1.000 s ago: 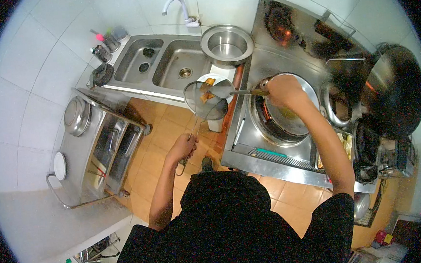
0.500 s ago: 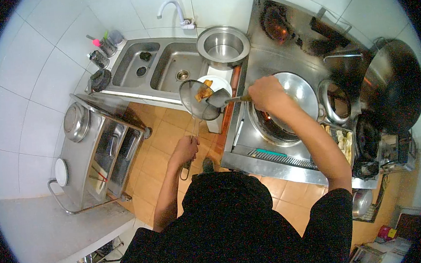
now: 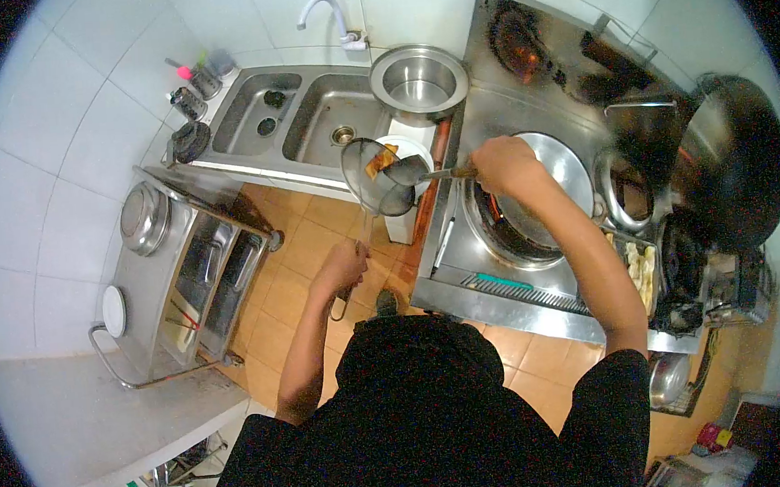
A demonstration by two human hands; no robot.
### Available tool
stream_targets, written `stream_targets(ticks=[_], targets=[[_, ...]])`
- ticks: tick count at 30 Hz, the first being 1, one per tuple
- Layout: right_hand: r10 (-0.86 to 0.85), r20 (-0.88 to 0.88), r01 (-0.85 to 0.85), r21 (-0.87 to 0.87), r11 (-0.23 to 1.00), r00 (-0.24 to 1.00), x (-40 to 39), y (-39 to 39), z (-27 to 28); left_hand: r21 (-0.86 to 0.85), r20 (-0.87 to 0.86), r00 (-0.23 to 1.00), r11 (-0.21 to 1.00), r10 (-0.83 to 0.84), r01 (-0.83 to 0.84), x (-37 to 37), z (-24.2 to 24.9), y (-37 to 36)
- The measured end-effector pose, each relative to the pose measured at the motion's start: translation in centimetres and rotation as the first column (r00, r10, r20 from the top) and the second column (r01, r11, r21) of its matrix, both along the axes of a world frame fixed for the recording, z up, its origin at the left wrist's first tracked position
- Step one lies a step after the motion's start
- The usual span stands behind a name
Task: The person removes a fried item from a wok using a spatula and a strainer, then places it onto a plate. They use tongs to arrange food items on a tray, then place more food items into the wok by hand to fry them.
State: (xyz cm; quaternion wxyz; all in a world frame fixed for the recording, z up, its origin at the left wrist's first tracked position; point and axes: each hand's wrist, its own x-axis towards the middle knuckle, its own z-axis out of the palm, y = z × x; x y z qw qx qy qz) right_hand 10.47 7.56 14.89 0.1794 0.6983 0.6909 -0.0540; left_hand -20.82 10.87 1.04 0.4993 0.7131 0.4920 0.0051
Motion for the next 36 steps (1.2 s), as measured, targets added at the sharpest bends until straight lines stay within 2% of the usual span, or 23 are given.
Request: stream_targets(ticks=[2,6,8,11,20,32,36], targets=[[0.0,-0.002,0.0,0.004,1.0,1.0,0.2,-0.2,-0.2,-0.07,-0.008,0.998,0.996,0.063,-0.063,0.3,0.7,0.2],[-0.041,-0.023,0.042,0.021,0.999,0.999,0.4,-0.8,-0.2,-0.056,0.015,1.0,0.998,0.02,-0.019,0.0,-0.6,1.2],[-0.049,-0.042,0.051,0.036,0.998,0.998,0.6,-0.9,-0.4,-0.084,0.096,0.994,0.995,0.056,-0.048,-0.1,-0.4,1.2],[-0.07,-0.045,0.072,0.046,0.996,0.997,0.9,-1.1,-0.6,-0.046,0.079,0.996,0.998,0.035,-0.031,0.0,-0.1,1.4],[-0.085,-0.062,0.086,0.011,0.996,0.994,0.5,-0.6,-1.2,-0.069,0.035,0.997,0.995,0.071,-0.068,0.0,0.6,1.5],[-0.101,-0.058,0.101,-0.006,0.995,0.993,0.9,-0.2,-1.7,-0.1,0.073,0.989,0.988,0.127,-0.12,-0.5,0.6,1.6],[-0.07,-0.105,0.076,0.051,0.996,0.992,1.3,-0.2,-1.9,-0.096,0.064,0.992,0.99,0.107,-0.101,-1.0,1.2,1.5]])
